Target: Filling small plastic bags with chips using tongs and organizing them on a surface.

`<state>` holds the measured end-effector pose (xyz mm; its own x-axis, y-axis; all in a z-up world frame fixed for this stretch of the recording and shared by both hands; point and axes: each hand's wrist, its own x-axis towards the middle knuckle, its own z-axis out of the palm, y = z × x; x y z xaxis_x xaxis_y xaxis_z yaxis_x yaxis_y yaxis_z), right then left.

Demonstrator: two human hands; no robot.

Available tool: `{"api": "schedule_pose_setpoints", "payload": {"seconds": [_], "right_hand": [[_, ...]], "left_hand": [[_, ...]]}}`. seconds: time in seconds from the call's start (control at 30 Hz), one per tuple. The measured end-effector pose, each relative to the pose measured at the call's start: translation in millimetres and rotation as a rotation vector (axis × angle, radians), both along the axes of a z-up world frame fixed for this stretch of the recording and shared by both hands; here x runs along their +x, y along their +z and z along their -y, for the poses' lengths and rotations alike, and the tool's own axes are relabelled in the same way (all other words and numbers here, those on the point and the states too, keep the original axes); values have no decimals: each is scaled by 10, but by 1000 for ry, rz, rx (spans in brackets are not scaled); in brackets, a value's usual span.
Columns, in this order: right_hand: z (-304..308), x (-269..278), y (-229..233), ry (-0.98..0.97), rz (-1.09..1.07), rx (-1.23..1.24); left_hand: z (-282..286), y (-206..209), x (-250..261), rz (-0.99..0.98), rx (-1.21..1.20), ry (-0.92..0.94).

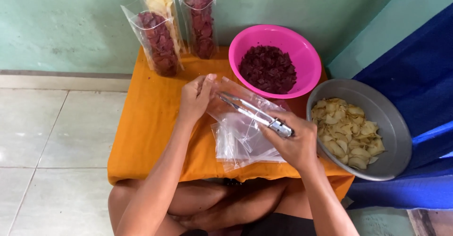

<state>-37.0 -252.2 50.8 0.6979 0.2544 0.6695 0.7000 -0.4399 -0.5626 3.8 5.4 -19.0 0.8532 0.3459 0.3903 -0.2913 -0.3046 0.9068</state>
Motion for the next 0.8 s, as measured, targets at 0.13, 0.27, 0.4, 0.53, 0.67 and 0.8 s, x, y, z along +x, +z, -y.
{"api": "schedule_pose_setpoints", "payload": {"seconds": [0.13, 0.27, 0.4, 0.53, 0.67, 0.8], "right_hand": [[14, -20, -251, -6, -44, 6], [-52, -48, -348, -66, -72, 50], [-105, 0, -429, -130, -83, -51], [-152, -49, -362, -159, -126, -74], [-123, -26, -463, -154, -133, -92], [-106, 76, -819, -77, -97, -53]], "left_hand": [[-91, -294, 141, -162, 68, 42], [-77, -268, 137, -190, 89, 45], [-38, -205, 92, -185, 113, 52], [-50, -121, 54, -140, 72, -4], [-123, -153, 127, -84, 131, -58], [-241, -180, 128, -117, -4, -58]]}}
